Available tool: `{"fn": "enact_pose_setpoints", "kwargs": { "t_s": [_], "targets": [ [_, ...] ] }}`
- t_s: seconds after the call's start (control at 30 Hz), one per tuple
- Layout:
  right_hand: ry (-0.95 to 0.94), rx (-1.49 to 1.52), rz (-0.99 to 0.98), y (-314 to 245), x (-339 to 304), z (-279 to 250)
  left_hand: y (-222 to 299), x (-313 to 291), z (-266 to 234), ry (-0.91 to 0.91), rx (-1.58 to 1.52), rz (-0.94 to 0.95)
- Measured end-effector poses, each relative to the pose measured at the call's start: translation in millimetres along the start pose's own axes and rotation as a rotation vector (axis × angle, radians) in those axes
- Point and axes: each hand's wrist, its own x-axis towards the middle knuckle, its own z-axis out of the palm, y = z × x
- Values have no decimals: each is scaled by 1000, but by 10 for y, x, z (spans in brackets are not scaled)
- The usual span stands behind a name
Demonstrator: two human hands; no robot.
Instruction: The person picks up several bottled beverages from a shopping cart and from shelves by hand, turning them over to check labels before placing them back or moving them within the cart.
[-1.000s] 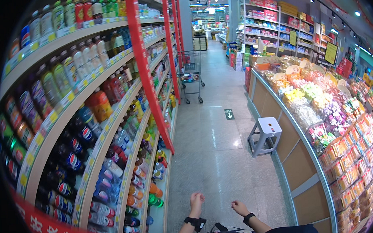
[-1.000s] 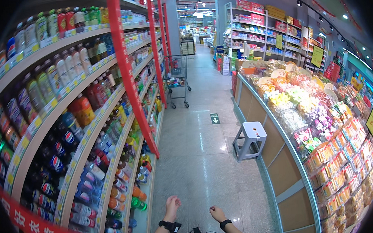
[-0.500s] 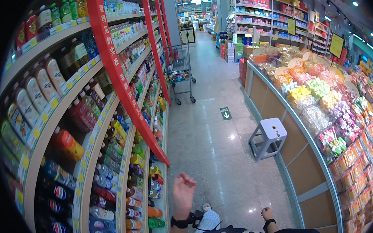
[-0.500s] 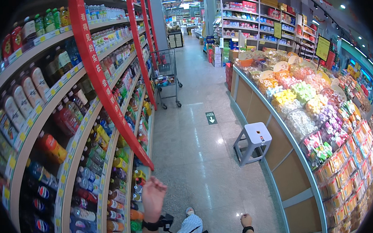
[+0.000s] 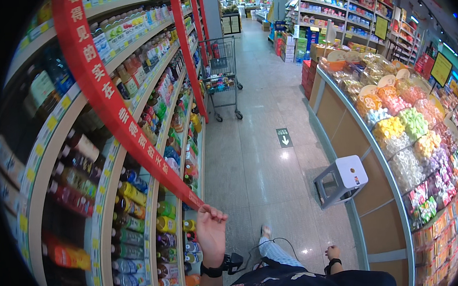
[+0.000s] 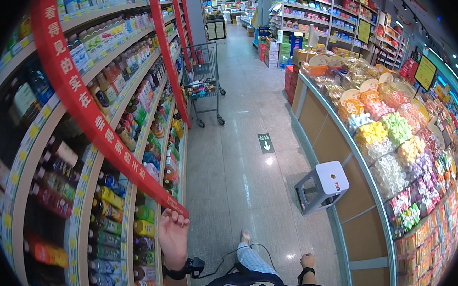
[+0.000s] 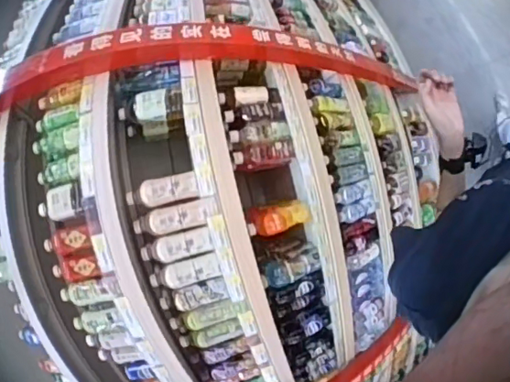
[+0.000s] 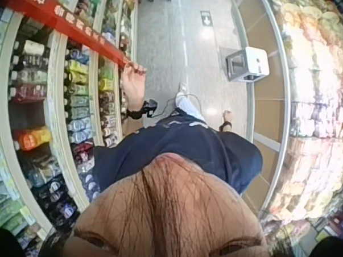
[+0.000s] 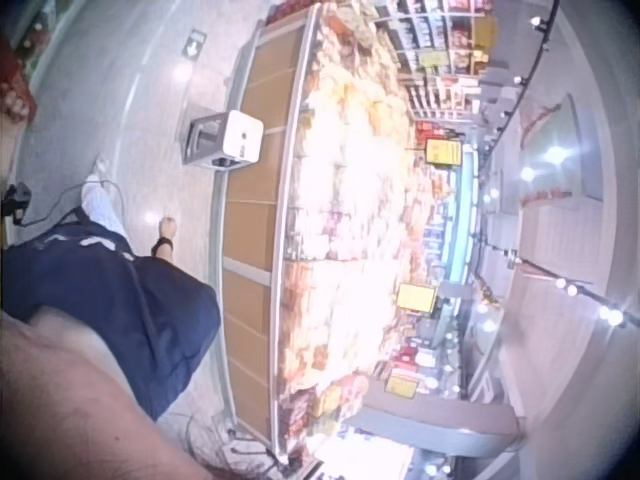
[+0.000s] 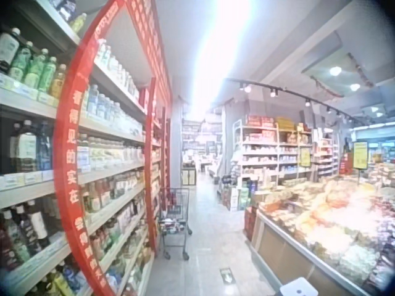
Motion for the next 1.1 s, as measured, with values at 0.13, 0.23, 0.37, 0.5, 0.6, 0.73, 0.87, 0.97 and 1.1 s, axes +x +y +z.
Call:
{"fn": "enact_pose_setpoints", "kwargs": {
  "t_s": [0.13,0.23,0.37,0.5,0.6,0.73,0.87,0.97,1.1],
  "targets": [
    [-28,-21,82,-534,579,276,-117,809,275,-50,-34,19],
    [-6,-15,127,-1133,1151,498,-67,1499,569,-72,14,83],
    [-55,75,-107,-2448,1982,785,41,2418,914,-103,-14,186],
    [-36,147,-375,-3920,2804,1426,21,3255,1042,-100,136,435],
    [-231,237,-547,-5251,2712,1927,-111,3826,829,145,436,714],
    [-390,318,-630,-6595,2635,2448,-281,4689,608,256,551,761],
    [-391,331,-714,-7390,3022,2895,-280,5744,548,232,540,780],
    [-328,284,-723,-7905,3320,3063,-228,6515,552,261,574,811],
    [-172,214,-770,-8596,3905,3215,-373,7670,793,200,586,752]
  ]
}}
